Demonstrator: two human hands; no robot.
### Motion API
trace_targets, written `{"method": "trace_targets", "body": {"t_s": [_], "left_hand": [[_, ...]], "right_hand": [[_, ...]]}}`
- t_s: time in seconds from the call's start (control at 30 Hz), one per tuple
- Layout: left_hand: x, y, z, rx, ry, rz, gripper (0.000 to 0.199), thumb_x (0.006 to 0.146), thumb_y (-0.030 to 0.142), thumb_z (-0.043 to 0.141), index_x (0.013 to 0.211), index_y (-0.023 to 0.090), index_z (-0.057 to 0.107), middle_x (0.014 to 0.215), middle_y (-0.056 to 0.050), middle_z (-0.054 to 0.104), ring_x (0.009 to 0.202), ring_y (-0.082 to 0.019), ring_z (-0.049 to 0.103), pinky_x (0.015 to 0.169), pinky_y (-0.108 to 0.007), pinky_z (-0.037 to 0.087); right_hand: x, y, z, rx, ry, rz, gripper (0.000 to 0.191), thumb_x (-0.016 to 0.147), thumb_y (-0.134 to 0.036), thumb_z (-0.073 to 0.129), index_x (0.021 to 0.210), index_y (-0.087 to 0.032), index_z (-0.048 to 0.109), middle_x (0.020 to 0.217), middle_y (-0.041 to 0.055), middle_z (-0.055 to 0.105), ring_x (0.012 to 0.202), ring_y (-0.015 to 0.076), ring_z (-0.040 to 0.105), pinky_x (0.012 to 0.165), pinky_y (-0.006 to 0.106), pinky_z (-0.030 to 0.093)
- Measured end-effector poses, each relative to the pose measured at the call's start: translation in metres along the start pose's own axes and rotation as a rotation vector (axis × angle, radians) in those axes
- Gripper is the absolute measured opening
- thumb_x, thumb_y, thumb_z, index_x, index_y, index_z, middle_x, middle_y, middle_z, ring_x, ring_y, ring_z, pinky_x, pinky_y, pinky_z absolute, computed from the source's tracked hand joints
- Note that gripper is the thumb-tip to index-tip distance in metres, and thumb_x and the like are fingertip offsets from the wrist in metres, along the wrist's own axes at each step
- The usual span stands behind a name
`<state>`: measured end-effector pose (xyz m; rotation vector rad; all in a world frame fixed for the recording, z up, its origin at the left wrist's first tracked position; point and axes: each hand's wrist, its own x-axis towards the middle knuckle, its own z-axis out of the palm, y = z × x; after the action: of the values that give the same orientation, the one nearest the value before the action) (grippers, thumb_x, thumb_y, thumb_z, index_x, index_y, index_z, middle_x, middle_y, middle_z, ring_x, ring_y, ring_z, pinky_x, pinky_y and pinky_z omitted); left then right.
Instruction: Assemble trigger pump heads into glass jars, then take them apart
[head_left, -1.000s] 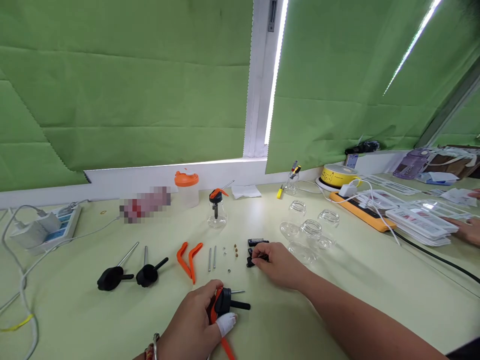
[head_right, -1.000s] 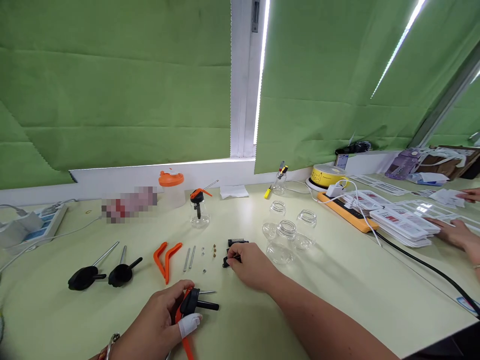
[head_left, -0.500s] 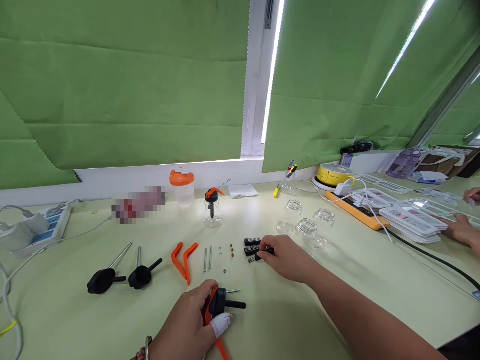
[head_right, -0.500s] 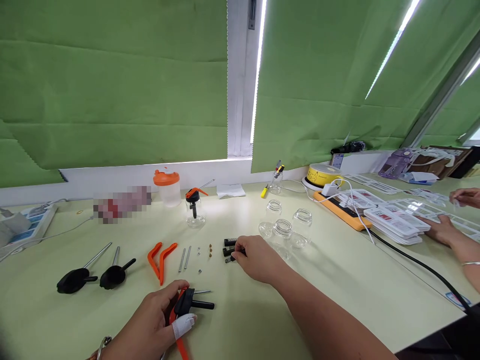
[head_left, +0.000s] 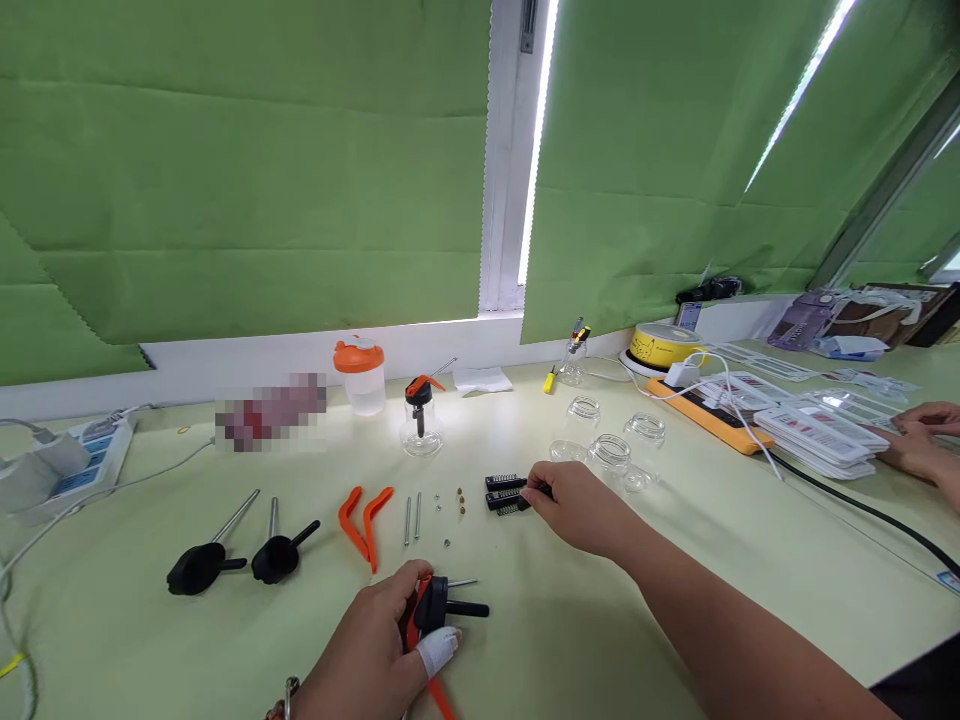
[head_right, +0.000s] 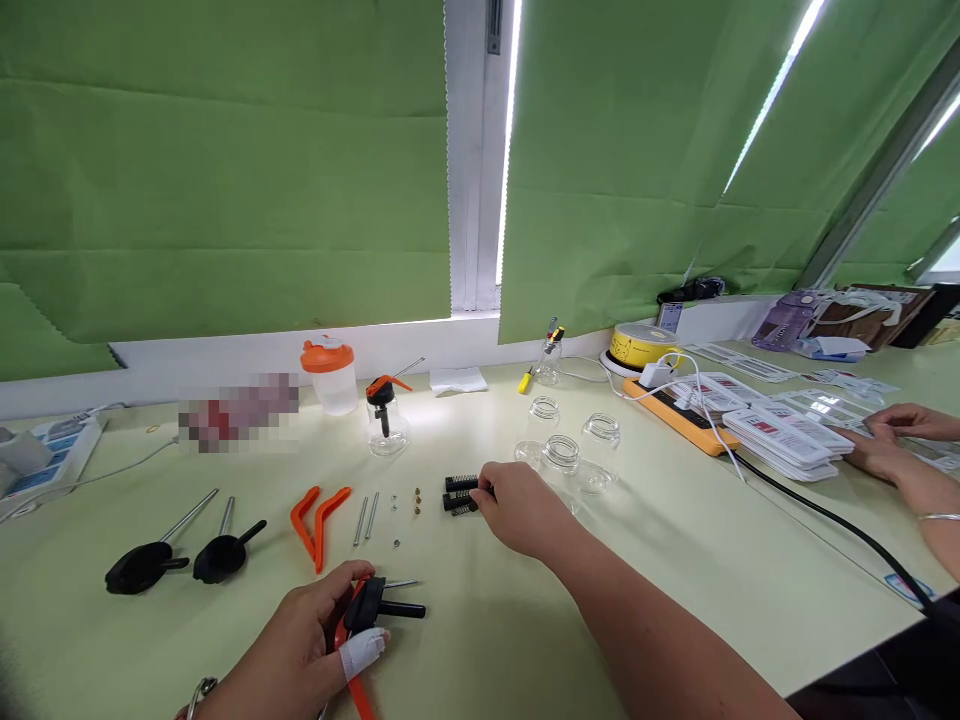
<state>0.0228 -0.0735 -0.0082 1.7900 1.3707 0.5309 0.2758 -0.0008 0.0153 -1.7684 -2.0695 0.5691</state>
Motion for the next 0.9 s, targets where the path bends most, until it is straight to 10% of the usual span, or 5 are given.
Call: {"method": "trace_targets", "body": {"t_s": [0.43, 0.9], "left_hand": [[0.0, 0.002, 0.0, -0.023, -0.019, 0.004, 0.028, 0.076, 0.035, 0.058, 0.101, 0.022, 0.055, 0.086, -0.001, 0.064, 0.078, -0.019, 0.058, 0.072, -0.027, 0.046], [-0.002, 0.001, -0.002, -0.016, 0.019, -0.005, 0.038, 0.072, 0.038, 0.059, 0.106, 0.02, 0.056, 0.086, -0.003, 0.064, 0.077, -0.02, 0.057, 0.071, -0.028, 0.045]], "right_hand": [[-0.003, 0.0, 0.007, 0.136, -0.108, -0.025, 0.01, 0.071, -0.028, 0.064, 0.078, -0.021, 0.061, 0.076, 0.001, 0.063, 0.062, 0.0132, 0.052, 0.051, 0.023, 0.032], [0.004, 0.0, 0.025, -0.217, -0.099, -0.217, 0.004, 0.069, -0.023, 0.067, 0.068, -0.019, 0.068, 0.08, 0.0019, 0.062, 0.081, 0.0179, 0.056, 0.06, 0.025, 0.034]]}}
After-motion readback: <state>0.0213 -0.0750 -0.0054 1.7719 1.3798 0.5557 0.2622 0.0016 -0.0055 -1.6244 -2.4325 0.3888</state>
